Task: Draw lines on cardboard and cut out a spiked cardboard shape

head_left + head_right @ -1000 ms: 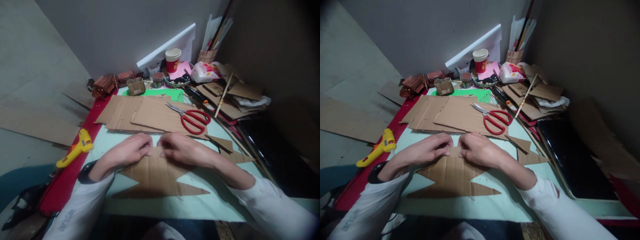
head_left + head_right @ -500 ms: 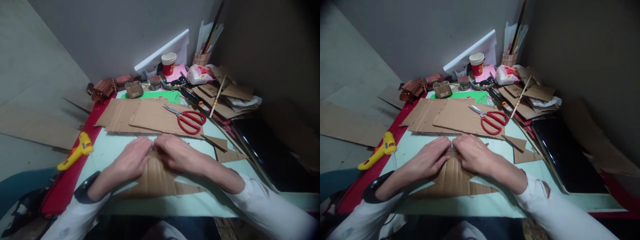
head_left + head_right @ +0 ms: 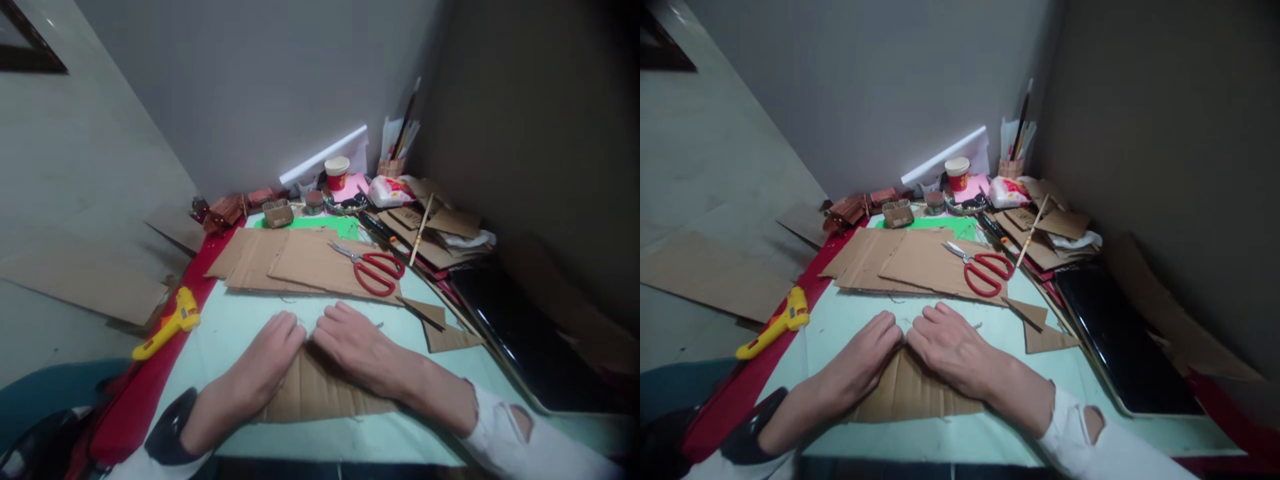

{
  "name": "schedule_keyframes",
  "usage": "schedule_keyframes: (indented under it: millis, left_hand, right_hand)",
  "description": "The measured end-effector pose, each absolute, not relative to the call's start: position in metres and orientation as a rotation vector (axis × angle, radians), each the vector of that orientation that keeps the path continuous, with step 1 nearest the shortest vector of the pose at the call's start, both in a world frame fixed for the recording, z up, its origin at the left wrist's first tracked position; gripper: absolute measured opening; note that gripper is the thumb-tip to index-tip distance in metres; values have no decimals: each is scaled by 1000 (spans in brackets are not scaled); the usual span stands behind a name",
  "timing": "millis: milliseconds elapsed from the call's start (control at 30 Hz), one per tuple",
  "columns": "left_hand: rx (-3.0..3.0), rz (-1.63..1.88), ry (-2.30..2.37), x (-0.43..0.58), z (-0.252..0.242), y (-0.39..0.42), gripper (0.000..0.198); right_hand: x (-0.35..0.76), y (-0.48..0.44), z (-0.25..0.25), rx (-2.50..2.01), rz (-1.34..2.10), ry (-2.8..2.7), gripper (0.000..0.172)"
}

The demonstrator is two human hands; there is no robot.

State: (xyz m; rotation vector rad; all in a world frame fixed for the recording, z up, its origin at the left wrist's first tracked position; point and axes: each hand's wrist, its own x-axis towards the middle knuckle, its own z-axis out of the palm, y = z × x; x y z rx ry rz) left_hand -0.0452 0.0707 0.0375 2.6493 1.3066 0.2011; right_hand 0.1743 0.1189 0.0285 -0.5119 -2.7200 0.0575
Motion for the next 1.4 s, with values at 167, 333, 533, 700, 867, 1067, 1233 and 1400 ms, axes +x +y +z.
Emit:
schedule_keyframes:
  millis: [167,333,533,700,867,1067,1233,1400]
  left_hand:
    - [2672,206,1354,-43,32,69,43]
    - [2699,200,1394,-39,28,69,45]
    - [2704,222,1425,-37,29,70,42]
    - [2700,193,1428,-33,36,70,35]
    - [2711,111,1397,-31,44,70,27]
    - [2684,17,1380,-39,53,44,12]
    - [2669,-9,1332,-42,59,28,28]
    - [2654,-22,1320,-40,62,27,18]
  right_hand:
    - [174,118,25,-525,0,-2712,23]
    - [178,114,27,-676,73,-2709,20]
    - [199,78,43,-678,356,-2698,16]
    - [207,54,39,-661,345,-2789,11]
    - [205,53,35,-622,238,-2819,19]
    - [207,49,30,-512,11,-2822,25]
    - [204,50,33,-421,-160,-2788,27]
    - [202,52,41,-345,-245,-2778,27]
